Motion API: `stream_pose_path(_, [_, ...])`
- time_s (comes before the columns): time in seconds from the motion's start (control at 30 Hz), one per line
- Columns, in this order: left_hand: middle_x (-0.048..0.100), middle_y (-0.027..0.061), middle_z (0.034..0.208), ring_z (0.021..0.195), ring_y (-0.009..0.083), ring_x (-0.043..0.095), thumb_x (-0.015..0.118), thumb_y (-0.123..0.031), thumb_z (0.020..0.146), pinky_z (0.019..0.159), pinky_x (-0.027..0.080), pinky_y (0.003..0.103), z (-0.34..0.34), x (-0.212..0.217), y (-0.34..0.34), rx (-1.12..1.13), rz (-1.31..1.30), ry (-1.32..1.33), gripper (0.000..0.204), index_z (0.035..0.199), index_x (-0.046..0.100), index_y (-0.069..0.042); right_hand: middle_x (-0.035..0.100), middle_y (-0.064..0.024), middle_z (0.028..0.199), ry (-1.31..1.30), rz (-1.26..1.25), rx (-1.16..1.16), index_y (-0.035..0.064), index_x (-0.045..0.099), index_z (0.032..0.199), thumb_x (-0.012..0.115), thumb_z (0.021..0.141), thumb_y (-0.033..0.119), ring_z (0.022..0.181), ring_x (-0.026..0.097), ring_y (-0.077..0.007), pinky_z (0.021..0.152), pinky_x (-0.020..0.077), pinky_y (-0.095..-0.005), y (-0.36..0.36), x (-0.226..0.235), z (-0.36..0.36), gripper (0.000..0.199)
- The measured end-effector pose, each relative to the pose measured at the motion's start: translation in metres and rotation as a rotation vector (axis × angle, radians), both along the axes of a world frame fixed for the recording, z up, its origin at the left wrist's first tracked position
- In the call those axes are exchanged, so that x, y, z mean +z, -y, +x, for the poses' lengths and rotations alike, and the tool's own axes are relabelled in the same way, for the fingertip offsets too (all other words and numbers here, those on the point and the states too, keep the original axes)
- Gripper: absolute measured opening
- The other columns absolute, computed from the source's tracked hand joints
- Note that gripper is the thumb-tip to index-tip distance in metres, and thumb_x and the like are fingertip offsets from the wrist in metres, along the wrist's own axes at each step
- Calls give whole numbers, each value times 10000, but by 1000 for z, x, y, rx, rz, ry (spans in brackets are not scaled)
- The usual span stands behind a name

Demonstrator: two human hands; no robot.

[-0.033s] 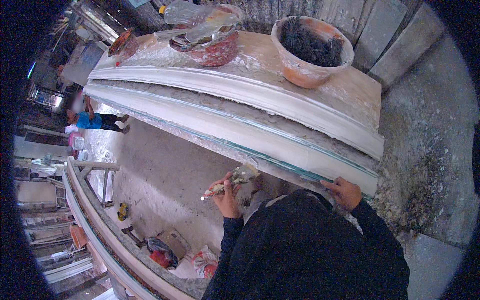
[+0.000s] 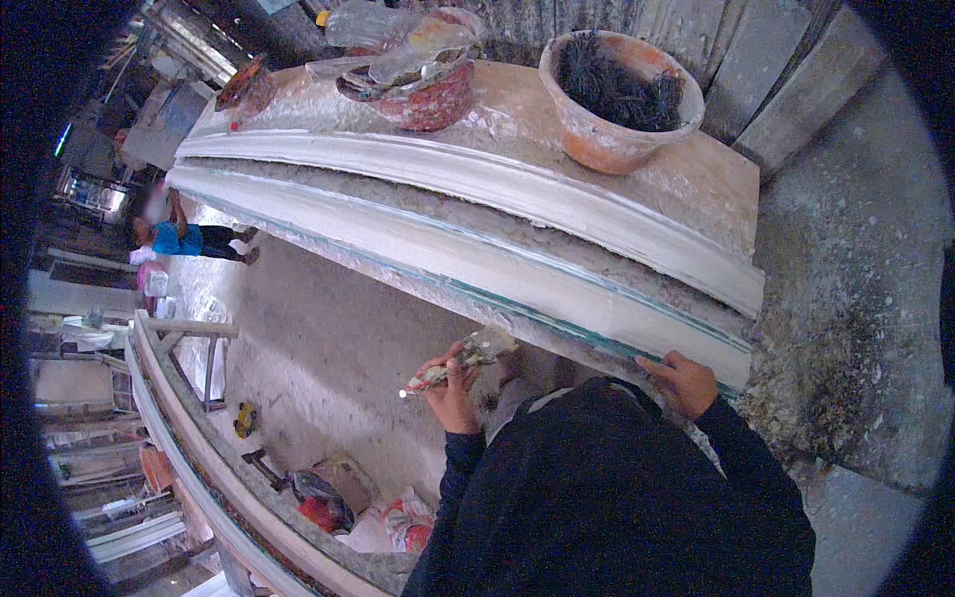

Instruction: The person uses a putty knife to apply a white compound along the edges of a long white molding piece resting on a workbench. The person repeatedly scrapes the compound from a smaller tool onto the molding and smooths it along the length of the piece.

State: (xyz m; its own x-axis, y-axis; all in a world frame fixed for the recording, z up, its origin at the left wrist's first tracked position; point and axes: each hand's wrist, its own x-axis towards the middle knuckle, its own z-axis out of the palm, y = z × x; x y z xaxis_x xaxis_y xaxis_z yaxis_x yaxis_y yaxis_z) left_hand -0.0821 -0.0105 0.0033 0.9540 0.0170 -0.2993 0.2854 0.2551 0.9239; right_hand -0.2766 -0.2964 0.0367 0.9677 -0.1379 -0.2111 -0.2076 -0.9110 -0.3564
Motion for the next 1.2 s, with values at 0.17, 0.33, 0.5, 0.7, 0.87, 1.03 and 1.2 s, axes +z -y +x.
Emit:
stream_pose_path(0.17, [559,166,1093,937,235,573,583,-198,845,693,533,336,-18,-7,0,36,0,32,259,998,403,-91,539,-81,818,58,42,-24,327,488,1192,552,789,215,591,563,-287,484,468,-404,-1,3,10,423])
stream_pose_path(0.33, [568,99,1036,919,222,572,592,-218,842,697,506,344,-30,-12,-5,69,20,-31,274,1011,401,-116,537,-92,818,-66,15,56,321,455,1222,546,785,193,643,567,-297,515,471,-418,5,-4,13,464])
stream_pose_path(0.5, [565,60,1017,896,206,575,604,-233,836,679,498,341,-25,-10,-7,86,34,-18,277,1004,414,-122,533,-112,858,-9,53,147,326,385,1269,536,769,172,658,569,-318,526,478,-434,-2,-14,35,544])
stream_pose_path(0.7, [542,83,1056,904,210,571,603,-237,836,667,509,332,-13,-5,-19,111,4,-8,253,979,430,-122,517,-81,786,-1,-39,198,273,472,1212,538,798,168,608,558,-280,511,472,-394,-30,-11,88,432])
stream_pose_path(0.87, [547,161,1111,945,227,563,586,-226,846,672,528,332,-14,-18,-42,171,9,-22,278,996,375,-125,514,-84,773,23,-36,208,265,481,1195,525,820,189,570,552,-282,492,471,-393,-32,-10,99,386])
stream_pose_path(1.03, [557,95,1070,946,214,560,605,-250,831,690,500,349,-11,-23,-57,194,29,-47,277,1002,413,-147,525,-83,785,52,-33,172,271,482,1203,545,809,187,573,559,-281,485,475,-376,-37,-19,90,408])
stream_pose_path(1.2, [570,91,1093,983,218,553,617,-257,822,708,487,356,-3,-26,-57,203,-17,-49,298,1018,415,-160,534,-107,838,115,91,132,281,435,1247,534,781,159,615,569,-307,508,482,-407,-35,-41,82,492])
